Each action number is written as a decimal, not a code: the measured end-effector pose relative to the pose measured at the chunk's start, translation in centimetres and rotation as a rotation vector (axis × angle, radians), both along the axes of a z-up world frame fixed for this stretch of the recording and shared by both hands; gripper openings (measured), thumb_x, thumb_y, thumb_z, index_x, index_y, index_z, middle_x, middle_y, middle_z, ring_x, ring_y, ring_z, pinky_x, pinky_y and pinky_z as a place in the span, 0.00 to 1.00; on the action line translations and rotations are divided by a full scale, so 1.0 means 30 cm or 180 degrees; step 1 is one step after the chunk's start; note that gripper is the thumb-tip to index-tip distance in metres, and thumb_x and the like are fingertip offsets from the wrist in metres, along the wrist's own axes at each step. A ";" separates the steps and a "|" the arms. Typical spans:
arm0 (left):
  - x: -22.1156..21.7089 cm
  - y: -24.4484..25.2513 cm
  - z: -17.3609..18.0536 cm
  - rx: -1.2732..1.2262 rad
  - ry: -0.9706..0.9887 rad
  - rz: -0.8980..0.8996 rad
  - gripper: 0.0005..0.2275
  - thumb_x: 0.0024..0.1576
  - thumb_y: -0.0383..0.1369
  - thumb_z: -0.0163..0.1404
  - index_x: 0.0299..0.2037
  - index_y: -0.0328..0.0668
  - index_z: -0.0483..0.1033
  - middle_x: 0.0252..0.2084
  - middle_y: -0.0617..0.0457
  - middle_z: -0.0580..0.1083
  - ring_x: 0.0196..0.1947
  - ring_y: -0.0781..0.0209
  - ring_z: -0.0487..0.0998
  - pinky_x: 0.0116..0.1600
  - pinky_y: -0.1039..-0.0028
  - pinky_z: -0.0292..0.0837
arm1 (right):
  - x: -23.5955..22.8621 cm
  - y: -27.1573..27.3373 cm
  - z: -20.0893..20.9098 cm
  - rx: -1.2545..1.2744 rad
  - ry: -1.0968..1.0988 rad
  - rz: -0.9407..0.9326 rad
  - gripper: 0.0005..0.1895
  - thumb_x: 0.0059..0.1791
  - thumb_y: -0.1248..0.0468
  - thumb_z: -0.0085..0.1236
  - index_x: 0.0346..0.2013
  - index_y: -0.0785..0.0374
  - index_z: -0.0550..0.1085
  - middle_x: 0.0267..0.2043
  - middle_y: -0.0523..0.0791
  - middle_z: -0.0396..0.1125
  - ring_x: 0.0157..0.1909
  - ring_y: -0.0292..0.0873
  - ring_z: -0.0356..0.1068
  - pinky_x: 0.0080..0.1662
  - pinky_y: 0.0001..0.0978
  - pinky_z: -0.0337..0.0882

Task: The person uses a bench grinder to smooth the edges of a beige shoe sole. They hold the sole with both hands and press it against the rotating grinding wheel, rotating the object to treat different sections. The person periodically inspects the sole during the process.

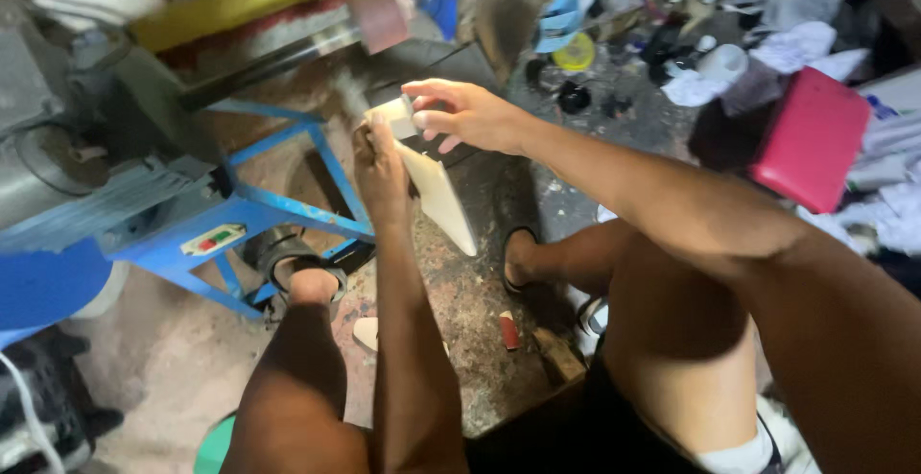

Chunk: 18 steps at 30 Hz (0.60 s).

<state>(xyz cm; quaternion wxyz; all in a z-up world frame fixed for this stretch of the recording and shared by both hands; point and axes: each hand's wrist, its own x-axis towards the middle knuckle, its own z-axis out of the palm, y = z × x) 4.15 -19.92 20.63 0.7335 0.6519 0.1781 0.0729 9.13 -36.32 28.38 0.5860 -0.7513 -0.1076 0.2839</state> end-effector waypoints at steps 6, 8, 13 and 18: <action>0.103 -0.020 -0.042 -0.0276 -0.0168 0.0294 0.21 0.65 0.51 0.44 0.47 0.37 0.75 0.39 0.47 0.77 0.38 0.57 0.77 0.43 0.68 0.73 | 0.105 0.030 -0.052 0.0482 0.0007 0.0232 0.31 0.55 0.58 0.55 0.71 0.62 0.60 0.68 0.45 0.62 0.58 0.35 0.68 0.51 0.31 0.78; 0.116 -0.020 -0.017 -0.0261 -0.0383 0.0400 0.21 0.67 0.50 0.44 0.45 0.35 0.74 0.39 0.44 0.77 0.38 0.55 0.77 0.44 0.67 0.74 | 0.112 0.040 -0.063 0.0580 -0.0007 0.0057 0.29 0.55 0.59 0.56 0.69 0.63 0.62 0.66 0.45 0.65 0.59 0.36 0.69 0.53 0.31 0.78; 0.130 0.000 0.070 -0.0286 0.0061 0.0603 0.20 0.63 0.48 0.43 0.48 0.36 0.72 0.38 0.44 0.79 0.35 0.54 0.82 0.39 0.68 0.78 | 0.137 0.086 -0.050 0.0881 0.0043 0.0106 0.26 0.54 0.60 0.58 0.66 0.65 0.67 0.61 0.41 0.69 0.57 0.33 0.68 0.54 0.28 0.74; 0.163 0.012 0.059 -0.0179 -0.0209 0.0522 0.20 0.64 0.47 0.41 0.49 0.34 0.72 0.41 0.43 0.78 0.36 0.54 0.83 0.40 0.68 0.80 | 0.147 0.116 -0.048 0.1084 0.0041 -0.0037 0.24 0.55 0.60 0.58 0.64 0.66 0.69 0.57 0.39 0.71 0.54 0.31 0.68 0.53 0.26 0.71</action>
